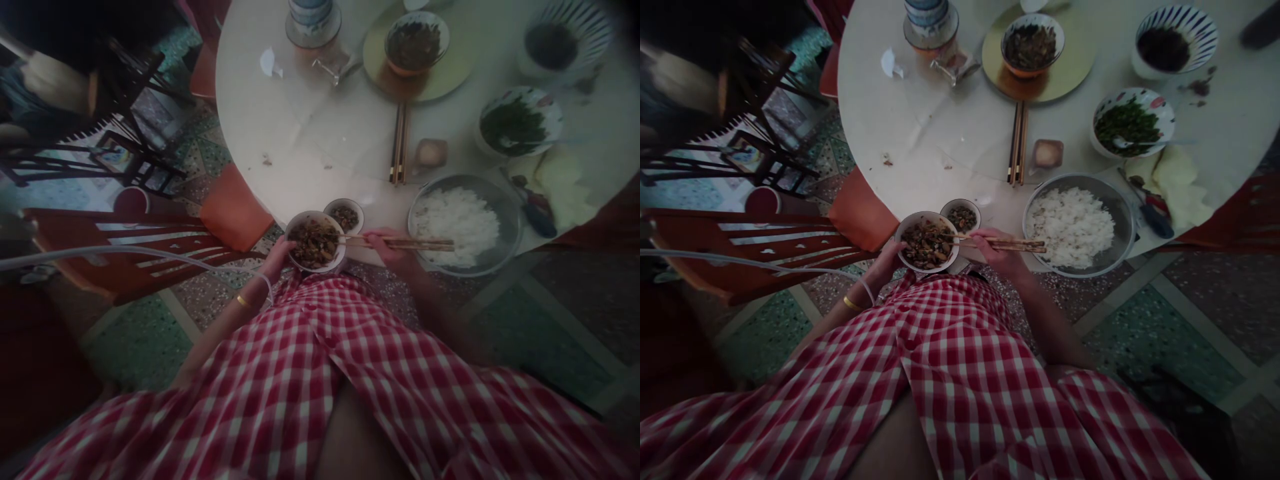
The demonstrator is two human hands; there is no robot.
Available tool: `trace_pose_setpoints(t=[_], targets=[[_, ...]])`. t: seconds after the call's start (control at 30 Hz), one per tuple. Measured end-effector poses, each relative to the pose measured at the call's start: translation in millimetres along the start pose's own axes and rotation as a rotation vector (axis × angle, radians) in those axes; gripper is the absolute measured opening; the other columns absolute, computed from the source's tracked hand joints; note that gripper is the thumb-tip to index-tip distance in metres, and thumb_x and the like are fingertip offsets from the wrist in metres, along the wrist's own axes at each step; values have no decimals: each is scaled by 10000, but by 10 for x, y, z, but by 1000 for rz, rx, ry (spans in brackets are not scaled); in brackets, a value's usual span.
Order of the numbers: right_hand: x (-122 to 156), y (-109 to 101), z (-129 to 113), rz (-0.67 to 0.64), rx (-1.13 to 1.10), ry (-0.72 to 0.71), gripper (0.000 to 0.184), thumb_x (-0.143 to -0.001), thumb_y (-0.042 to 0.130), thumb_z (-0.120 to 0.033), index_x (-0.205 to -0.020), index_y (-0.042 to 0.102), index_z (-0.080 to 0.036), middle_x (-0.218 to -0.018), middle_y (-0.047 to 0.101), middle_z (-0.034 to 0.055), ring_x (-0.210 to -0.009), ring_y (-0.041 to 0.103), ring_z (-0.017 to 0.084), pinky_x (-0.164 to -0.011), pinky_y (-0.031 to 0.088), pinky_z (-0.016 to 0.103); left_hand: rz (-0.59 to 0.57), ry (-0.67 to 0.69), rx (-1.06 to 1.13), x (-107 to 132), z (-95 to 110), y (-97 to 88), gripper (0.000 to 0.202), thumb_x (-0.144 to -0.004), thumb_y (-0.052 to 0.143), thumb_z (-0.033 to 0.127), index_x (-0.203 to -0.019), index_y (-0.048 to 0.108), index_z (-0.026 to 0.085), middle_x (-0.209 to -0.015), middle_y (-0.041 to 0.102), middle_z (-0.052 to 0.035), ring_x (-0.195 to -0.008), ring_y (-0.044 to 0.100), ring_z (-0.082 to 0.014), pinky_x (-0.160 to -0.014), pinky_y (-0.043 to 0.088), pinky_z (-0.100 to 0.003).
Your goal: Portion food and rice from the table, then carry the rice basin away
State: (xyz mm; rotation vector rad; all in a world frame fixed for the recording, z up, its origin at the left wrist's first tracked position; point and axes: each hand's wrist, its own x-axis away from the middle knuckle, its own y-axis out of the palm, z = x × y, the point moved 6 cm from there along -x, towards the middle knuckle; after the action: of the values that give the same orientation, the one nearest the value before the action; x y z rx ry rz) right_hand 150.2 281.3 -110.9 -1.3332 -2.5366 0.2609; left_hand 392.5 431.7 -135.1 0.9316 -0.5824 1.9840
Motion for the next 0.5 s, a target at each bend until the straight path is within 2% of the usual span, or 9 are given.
trace_pose_setpoints(t=[0.27, 0.5], targets=[[-11, 140, -26, 30, 66, -161, 298, -912, 541, -461, -890, 734, -235, -906, 751, 41, -832, 703, 187, -805, 588, 333, -12, 1, -14, 13, 17, 43, 477, -615, 630, 399, -1031, 536, 185, -794, 628, -3, -615, 603, -162, -512, 490, -269], [-61, 85, -110, 136, 173, -261, 359, -944, 482, -471, -863, 721, -216, -856, 750, 59, -796, 698, 186, -777, 582, 335, -11, -25, -60, -20, -1, 44, 472, -609, 629, 403, -1017, 530, 186, -761, 611, 11, -570, 588, -141, -464, 443, -231]])
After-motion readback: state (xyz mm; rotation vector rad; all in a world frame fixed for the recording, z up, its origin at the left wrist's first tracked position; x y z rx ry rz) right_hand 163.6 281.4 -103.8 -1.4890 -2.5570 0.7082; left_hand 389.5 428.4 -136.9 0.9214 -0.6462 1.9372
